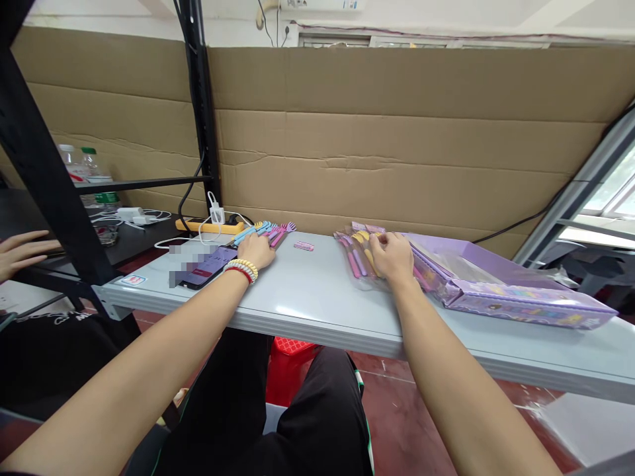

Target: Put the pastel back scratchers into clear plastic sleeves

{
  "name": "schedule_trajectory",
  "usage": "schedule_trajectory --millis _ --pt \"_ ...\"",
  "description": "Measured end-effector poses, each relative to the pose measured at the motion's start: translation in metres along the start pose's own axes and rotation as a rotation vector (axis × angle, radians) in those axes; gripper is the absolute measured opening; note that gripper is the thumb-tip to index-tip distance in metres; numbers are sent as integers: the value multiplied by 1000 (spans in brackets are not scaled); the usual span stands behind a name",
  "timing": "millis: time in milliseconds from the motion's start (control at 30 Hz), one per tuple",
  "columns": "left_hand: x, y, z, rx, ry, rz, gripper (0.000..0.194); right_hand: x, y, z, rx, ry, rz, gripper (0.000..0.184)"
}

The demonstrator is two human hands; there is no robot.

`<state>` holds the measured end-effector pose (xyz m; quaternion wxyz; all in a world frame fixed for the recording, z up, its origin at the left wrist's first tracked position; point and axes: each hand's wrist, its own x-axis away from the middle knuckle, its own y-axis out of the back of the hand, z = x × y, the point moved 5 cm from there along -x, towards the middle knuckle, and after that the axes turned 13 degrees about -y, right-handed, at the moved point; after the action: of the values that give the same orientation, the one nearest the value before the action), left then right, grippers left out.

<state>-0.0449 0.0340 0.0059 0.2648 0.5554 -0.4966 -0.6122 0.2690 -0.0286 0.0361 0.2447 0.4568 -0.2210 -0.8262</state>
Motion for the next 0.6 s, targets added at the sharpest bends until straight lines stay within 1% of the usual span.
schedule_trajectory --millis 167,300,367,467,600 --pt "3 -1 -11 -50 -115 76 42 2 2 5 18 10 23 39" --pt "4 -2 -16 -69 -156 133 43 4 4 7 9 11 30 39" --pt "4 -1 -16 -51 -156 134 41 4 4 7 5 19 29 39" --pt "3 1 -14 -21 -150 104 37 3 4 7 -9 29 15 39" --pt "1 1 -11 -25 -112 76 35 1 2 4 -55 35 -8 40"
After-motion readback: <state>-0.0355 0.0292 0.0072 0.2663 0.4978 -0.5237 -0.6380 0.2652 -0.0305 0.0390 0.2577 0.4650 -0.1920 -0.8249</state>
